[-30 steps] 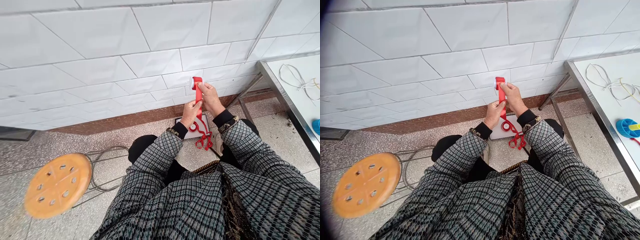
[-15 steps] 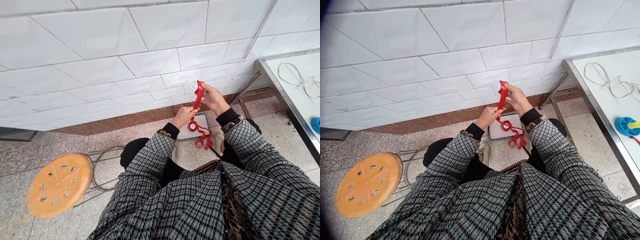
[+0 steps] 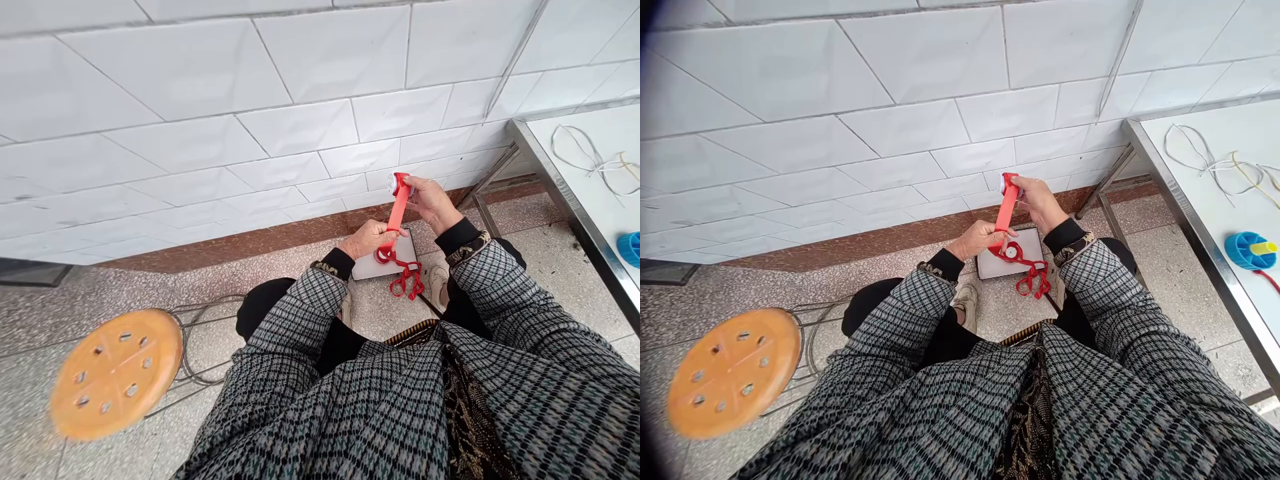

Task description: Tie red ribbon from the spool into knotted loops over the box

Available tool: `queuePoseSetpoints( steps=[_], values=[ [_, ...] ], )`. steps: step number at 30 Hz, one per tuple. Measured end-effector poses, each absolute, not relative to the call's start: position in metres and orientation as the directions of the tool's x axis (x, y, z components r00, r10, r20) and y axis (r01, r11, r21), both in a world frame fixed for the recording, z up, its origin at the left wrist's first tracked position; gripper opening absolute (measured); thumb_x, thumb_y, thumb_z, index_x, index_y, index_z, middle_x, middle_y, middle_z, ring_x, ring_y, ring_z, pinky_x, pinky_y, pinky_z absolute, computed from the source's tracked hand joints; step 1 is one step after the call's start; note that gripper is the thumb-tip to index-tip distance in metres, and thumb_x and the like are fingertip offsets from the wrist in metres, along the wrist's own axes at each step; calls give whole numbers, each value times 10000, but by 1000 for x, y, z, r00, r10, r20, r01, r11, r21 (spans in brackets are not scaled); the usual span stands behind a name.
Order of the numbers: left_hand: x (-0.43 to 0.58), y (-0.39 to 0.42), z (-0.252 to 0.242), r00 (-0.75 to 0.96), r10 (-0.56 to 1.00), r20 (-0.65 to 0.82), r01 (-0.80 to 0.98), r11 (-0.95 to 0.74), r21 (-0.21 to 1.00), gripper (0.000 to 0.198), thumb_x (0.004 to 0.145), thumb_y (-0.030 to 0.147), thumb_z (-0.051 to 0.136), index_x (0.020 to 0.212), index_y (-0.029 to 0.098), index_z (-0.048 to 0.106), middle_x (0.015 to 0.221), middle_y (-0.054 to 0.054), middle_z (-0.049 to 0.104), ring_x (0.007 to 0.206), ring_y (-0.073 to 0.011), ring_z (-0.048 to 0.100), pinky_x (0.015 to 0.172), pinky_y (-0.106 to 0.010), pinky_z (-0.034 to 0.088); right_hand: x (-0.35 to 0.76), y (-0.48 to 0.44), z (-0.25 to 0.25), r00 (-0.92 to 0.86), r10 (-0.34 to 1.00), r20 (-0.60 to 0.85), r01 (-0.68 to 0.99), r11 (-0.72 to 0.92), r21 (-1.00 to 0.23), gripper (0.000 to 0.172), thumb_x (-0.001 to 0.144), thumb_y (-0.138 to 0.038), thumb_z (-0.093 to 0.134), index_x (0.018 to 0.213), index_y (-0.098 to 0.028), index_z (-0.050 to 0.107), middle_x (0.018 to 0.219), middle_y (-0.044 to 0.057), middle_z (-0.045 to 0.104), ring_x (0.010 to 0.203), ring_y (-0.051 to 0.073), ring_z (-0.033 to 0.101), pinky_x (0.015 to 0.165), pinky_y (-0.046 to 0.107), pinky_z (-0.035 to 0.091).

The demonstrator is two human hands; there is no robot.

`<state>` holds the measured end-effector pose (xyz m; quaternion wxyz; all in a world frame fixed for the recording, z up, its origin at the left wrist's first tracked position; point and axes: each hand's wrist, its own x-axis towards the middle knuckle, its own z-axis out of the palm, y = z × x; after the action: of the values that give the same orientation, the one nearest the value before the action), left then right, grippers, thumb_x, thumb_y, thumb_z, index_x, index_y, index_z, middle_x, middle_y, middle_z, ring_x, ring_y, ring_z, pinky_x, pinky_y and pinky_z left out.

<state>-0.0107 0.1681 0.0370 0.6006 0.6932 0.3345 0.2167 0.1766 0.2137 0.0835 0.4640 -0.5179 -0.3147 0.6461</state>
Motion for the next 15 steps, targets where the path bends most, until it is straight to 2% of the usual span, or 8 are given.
queuePoseSetpoints(
  steps=[3,5,7,10,15],
  values=[
    [-8,169,30,607,778,-160,362,-92,928,411,933,426,610,1072,100,819,578,11,624,538,-105,524,588,-231,424,179,212,91,-97,896,-434,-300,-442,-845,165,792,-355,707,888,-226,669,785,-24,695,821,178,621,940,387,476],
    [-6,171,24,535,826,-175,465,-115,878,368,913,415,638,997,117,837,552,19,608,519,-113,508,564,-232,396,181,210,95,-169,867,-470,-296,-499,-814,158,796,-327,703,917,-228,674,783,-28,690,799,171,608,923,386,485],
    [-7,175,18,469,870,-152,535,-143,833,343,919,402,635,962,137,848,600,-4,672,562,-140,573,597,-241,421,184,208,98,-228,842,-489,-257,-537,-804,158,788,-298,712,924,-225,678,794,-23,696,801,174,605,912,389,492],
    [-12,184,15,396,913,-96,625,-192,757,317,938,372,630,1010,164,858,719,-48,767,659,-175,659,674,-252,463,189,204,100,-278,818,-503,-162,-556,-815,161,770,-297,746,888,-208,686,821,6,720,834,194,620,887,394,497],
    [-25,193,23,359,933,0,676,-260,690,295,955,277,618,1138,238,847,963,-59,838,886,-209,747,847,-259,510,193,199,98,-245,837,-489,-38,-513,-858,181,750,-307,809,812,-177,698,788,27,720,795,176,616,778,329,483]
  ],
)
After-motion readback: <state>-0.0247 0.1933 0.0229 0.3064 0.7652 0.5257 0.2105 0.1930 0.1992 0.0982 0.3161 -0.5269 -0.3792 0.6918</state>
